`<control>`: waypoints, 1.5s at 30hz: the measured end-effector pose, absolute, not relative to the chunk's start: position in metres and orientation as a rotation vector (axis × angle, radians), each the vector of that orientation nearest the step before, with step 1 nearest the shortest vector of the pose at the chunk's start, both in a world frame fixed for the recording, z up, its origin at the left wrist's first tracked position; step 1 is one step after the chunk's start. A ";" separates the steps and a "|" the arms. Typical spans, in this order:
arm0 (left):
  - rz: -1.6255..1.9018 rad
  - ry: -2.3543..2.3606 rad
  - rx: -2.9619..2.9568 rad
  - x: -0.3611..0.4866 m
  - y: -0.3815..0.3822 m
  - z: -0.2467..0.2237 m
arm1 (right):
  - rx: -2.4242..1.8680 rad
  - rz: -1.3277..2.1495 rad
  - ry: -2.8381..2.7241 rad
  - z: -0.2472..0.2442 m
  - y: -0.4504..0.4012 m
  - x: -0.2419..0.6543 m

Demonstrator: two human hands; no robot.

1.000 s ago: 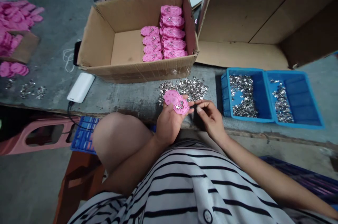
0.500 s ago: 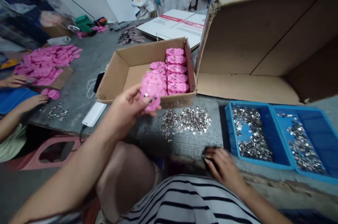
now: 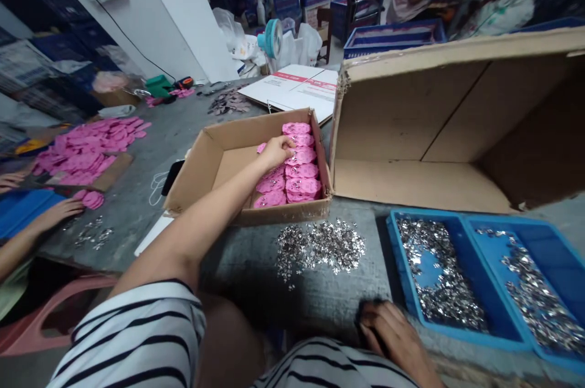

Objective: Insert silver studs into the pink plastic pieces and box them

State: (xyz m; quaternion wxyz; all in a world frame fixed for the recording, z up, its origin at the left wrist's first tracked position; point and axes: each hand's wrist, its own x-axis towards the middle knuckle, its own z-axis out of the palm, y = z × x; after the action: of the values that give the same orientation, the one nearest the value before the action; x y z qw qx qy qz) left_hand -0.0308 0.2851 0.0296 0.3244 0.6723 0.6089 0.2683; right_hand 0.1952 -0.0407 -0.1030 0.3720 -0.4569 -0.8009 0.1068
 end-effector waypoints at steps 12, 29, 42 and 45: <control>0.281 1.886 2.234 -0.012 0.291 0.031 | -1.177 0.221 -2.064 -0.101 -0.040 0.194; 0.195 2.046 2.410 -0.022 0.239 0.079 | -1.196 0.178 -2.063 -0.083 -0.039 0.191; 0.264 1.555 2.704 -0.049 0.073 0.102 | -1.327 0.247 -1.999 -0.024 -0.033 0.220; 0.354 1.503 2.624 -0.056 0.048 0.096 | -2.000 0.245 -1.894 -0.005 0.002 0.247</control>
State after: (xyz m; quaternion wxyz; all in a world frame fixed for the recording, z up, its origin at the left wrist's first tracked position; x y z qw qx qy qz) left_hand -0.0562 0.0480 0.0964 0.0482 0.8608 0.4931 0.1160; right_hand 0.2469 0.0021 -0.0046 0.1870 -0.7103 -0.6730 0.0872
